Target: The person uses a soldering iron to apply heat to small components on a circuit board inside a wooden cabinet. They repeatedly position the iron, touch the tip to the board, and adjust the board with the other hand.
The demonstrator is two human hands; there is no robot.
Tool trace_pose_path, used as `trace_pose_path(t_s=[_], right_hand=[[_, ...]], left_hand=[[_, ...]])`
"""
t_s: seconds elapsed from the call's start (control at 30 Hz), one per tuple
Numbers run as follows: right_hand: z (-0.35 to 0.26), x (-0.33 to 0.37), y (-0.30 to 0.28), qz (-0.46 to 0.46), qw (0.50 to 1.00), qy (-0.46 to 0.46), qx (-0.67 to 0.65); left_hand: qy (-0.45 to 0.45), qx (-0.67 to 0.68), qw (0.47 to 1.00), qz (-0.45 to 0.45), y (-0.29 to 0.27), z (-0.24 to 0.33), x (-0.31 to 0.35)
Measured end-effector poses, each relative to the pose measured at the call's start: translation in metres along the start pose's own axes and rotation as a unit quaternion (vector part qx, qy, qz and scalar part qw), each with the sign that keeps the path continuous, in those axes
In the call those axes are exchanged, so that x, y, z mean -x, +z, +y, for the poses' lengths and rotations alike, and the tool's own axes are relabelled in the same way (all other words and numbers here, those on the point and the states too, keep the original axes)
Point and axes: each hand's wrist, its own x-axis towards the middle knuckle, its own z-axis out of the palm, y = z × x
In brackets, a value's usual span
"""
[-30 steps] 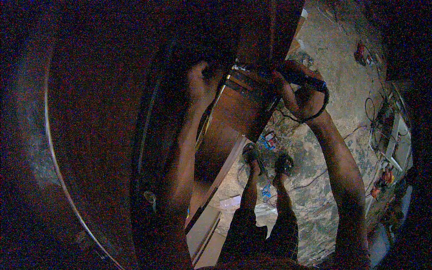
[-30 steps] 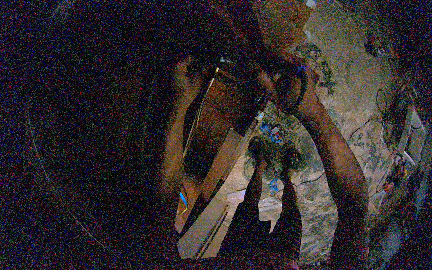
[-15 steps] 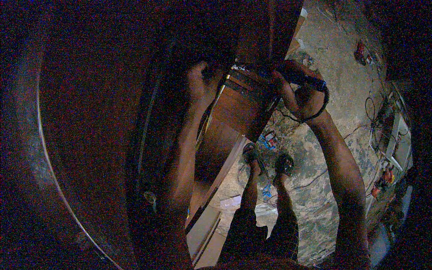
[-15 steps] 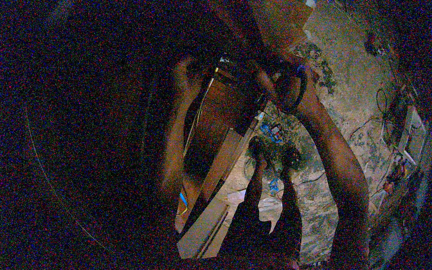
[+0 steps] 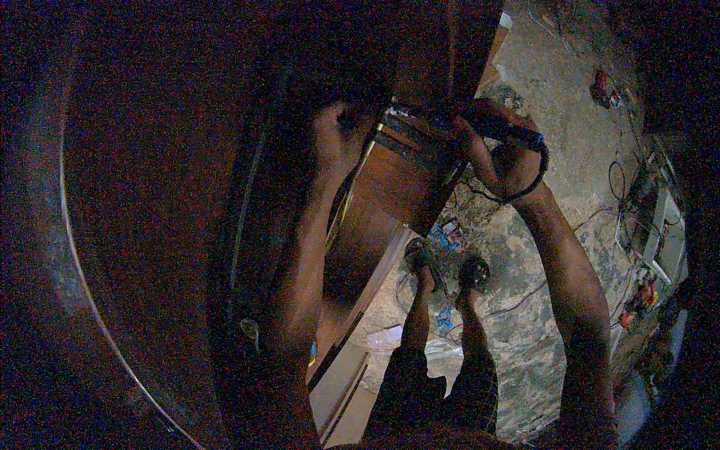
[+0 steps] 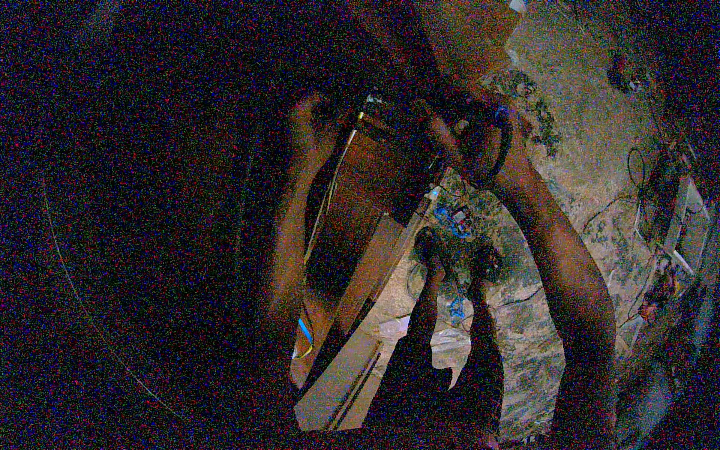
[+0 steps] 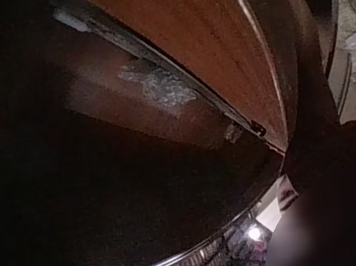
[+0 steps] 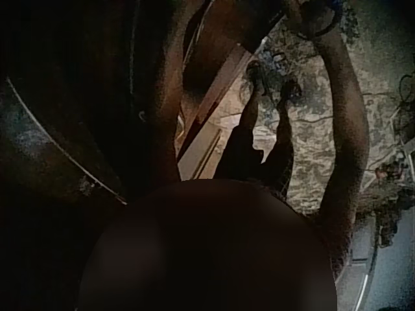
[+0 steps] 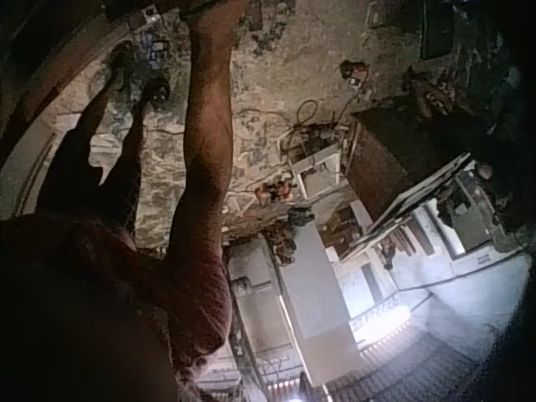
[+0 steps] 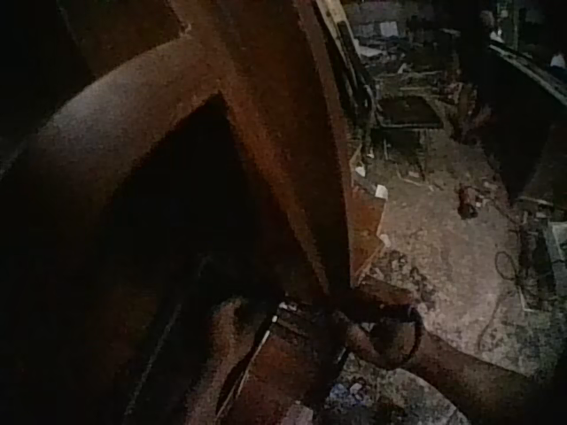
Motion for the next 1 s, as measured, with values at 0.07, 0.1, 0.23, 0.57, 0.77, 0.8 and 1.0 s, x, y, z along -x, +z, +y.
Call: trace_pose_path(t_s=[0.07, 0.1, 0.23, 0.57, 0.77, 0.8, 1.0], right_hand=[[0.0, 0.0, 0.0, 0.002, 1.0, -0.009, 0.0], [0.0, 0.0, 0.0, -0.003, 1.0, -0.003, 0.005], [0.001, 0.0, 0.0, -0.011, 0.999, 0.027, -0.016], [0.007, 0.005, 0.003, -0.004, 0.999, 0.04, -0.027], [0.014, 0.008, 0.002, -0.012, 1.0, 0.017, 0.008], [0.014, 0.008, 0.002, -0.012, 1.0, 0.008, 0.023], [0.014, 0.009, -0.001, -0.033, 0.998, 0.037, 0.026]], left_hand=[[0.005, 0.014, 1.0, -0.015, -0.001, 0.0, -0.001], [-0.002, 0.022, 0.999, -0.033, -0.002, -0.001, -0.002], [0.023, 0.0, 1.0, 0.016, 0.0, 0.001, -0.001], [-0.009, 0.027, 0.998, -0.049, -0.015, 0.018, -0.007], [0.054, 0.025, 0.998, 0.029, 0.004, 0.003, -0.002], [0.068, 0.011, 0.997, 0.043, 0.005, 0.0, -0.001], [0.033, 0.025, 0.999, 0.002, 0.003, -0.002, -0.002]])
